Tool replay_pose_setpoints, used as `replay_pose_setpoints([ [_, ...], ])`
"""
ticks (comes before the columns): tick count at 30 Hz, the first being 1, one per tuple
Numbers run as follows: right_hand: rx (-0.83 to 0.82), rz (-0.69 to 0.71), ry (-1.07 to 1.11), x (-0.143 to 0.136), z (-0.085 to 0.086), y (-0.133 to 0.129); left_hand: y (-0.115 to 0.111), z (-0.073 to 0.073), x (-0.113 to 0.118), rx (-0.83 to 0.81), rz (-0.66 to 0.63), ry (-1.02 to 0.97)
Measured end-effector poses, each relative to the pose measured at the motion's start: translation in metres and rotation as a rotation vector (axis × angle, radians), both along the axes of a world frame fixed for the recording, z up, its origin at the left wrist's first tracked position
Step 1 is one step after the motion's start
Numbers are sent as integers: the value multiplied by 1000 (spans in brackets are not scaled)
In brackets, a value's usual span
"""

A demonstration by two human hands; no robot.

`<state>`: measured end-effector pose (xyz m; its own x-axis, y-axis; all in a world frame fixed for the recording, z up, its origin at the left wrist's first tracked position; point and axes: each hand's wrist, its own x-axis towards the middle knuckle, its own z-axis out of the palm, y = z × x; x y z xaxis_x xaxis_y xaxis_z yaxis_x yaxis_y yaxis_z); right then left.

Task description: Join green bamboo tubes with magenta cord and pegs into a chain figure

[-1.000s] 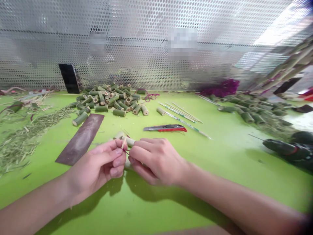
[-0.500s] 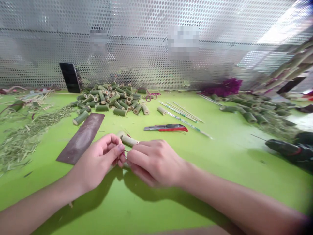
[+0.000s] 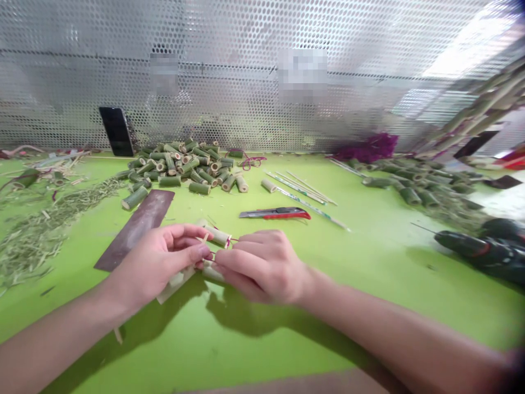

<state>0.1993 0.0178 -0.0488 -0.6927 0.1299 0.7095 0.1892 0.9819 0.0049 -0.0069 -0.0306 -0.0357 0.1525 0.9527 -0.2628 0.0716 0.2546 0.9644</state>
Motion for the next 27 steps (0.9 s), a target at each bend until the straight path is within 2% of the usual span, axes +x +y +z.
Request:
replay_pose_setpoints([
  [4, -192, 4, 87, -2, 0, -2, 0, -3, 0, -29, 32, -89],
  [7, -467, -56, 121, -5, 1, -4, -1, 2, -1, 22, 73, -93],
  [12, -1001, -109, 126, -9, 5, -5, -3, 8, -2, 126, 53, 10],
  [16, -1210, -112, 199, -12, 1, -5, -5, 5, -1, 148, 60, 67],
  [18, -1225, -122, 244, -12, -1, -5, -5, 3, -1, 158, 67, 72],
  [20, -1172, -126, 256, -12, -2, -6, -5, 3, 0, 169, 75, 71],
  [27, -782, -209, 180, -10, -1, -9, -7, 3, 4, 223, 118, 115],
])
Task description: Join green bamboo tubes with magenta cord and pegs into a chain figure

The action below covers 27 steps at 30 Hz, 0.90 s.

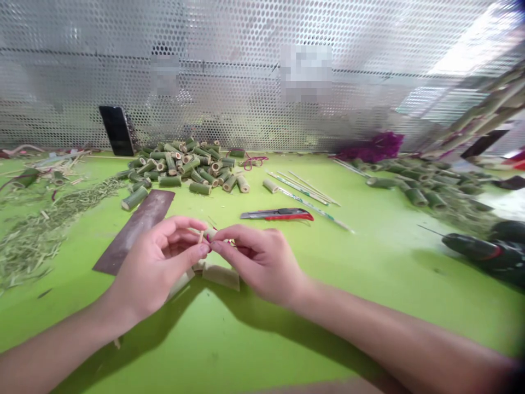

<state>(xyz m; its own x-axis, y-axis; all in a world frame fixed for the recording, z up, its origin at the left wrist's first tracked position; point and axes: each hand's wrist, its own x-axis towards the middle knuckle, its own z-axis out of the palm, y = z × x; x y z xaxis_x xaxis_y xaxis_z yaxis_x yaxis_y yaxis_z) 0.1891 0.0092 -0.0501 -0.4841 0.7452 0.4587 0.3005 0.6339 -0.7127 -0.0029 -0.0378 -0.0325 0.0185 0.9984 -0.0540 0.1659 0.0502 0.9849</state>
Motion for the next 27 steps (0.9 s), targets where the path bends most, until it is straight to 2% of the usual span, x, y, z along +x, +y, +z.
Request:
replay_pose_setpoints([
  [3, 164, 13, -43, 1, -2, 0, -3, -1, 2, 17, 26, 8],
  [5, 203, 15, -61, 1, -2, 0, -4, -2, 3, 25, 43, 25],
  [10, 133, -31, -100, -1, 0, -1, -4, -3, 4, 53, 64, 123],
  [14, 74, -23, -126, -1, 1, -3, -3, -3, 2, 80, 25, 194],
  [18, -179, 38, -71, -3, 4, -1, -3, 1, 1, 95, 0, 253],
  [23, -660, 223, 157, -4, 9, 5, -3, 6, 3, 94, -19, 229],
  [27, -903, 346, 244, -1, 8, 11, -4, 7, 2, 110, -38, 259],
])
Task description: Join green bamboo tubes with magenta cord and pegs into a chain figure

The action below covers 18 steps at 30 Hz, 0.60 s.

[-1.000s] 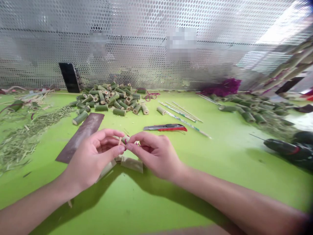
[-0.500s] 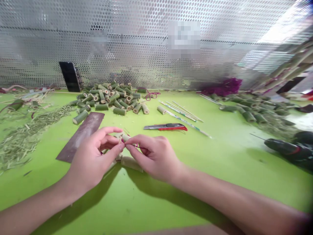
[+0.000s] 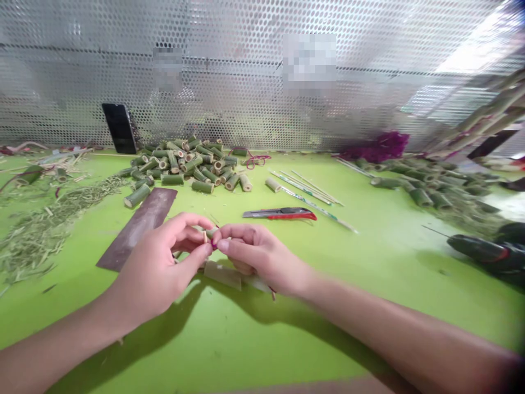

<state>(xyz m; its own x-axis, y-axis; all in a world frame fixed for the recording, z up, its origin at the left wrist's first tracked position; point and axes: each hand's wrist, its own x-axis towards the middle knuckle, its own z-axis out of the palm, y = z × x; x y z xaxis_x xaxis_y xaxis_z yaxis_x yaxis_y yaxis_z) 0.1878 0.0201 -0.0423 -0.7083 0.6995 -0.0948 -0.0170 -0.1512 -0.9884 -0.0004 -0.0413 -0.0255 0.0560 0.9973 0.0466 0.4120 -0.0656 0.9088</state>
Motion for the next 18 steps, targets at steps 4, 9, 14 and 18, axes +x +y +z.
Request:
replay_pose_setpoints([
  [4, -141, 120, 26, 3, -1, 5, 0, -3, -2, 41, -26, 33],
  [9, -103, 156, -13, 4, 4, 6, 0, -4, -7, 138, -32, 171],
  [14, -157, 139, -25, 3, 6, 4, 2, -4, -11, 354, -105, 305],
  [18, -211, 146, 25, 4, 4, 4, 4, -8, -11, 465, -130, 384],
])
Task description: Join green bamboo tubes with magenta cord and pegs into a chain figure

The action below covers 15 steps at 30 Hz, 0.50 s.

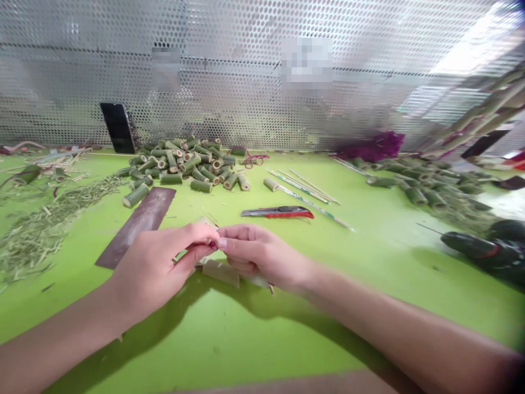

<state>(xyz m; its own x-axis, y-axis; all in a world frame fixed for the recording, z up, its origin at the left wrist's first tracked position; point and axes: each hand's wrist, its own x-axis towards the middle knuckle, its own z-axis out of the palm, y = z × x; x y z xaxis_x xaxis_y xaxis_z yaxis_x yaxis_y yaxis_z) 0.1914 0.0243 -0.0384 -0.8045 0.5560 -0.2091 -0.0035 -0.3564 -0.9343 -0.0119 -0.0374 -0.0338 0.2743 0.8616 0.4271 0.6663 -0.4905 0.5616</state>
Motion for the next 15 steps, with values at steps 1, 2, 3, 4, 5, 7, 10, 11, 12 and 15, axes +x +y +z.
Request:
replay_pose_setpoints([
  [1, -7, 5, 8, 0, 0, 0, 1, -1, 0, 29, 0, 12],
  [2, -13, 9, 11, 1, 0, 0, 1, -3, -1, 72, -13, 16],
  [3, -19, 13, 7, 1, 0, 0, 2, -4, -1, 129, -38, 13],
  [4, -23, 16, 0, 1, 0, 0, 3, -6, -1, 196, -71, 6],
  [5, -23, 15, -11, 2, 1, -1, 4, -7, -2, 258, -100, 2],
  [7, -9, -4, -33, 2, 2, -1, 5, -9, -2, 341, -115, 5],
  [10, 18, -42, -75, 2, 1, -1, 6, -10, -3, 343, -58, 31],
  [11, 21, -48, -87, 2, 0, 0, 6, -10, -3, 337, -53, 36],
  [12, 22, -51, -94, 2, -1, 0, 6, -10, -3, 337, -58, 37],
  [15, 21, -60, -91, 2, -3, 2, 7, -10, -4, 351, -88, 35],
])
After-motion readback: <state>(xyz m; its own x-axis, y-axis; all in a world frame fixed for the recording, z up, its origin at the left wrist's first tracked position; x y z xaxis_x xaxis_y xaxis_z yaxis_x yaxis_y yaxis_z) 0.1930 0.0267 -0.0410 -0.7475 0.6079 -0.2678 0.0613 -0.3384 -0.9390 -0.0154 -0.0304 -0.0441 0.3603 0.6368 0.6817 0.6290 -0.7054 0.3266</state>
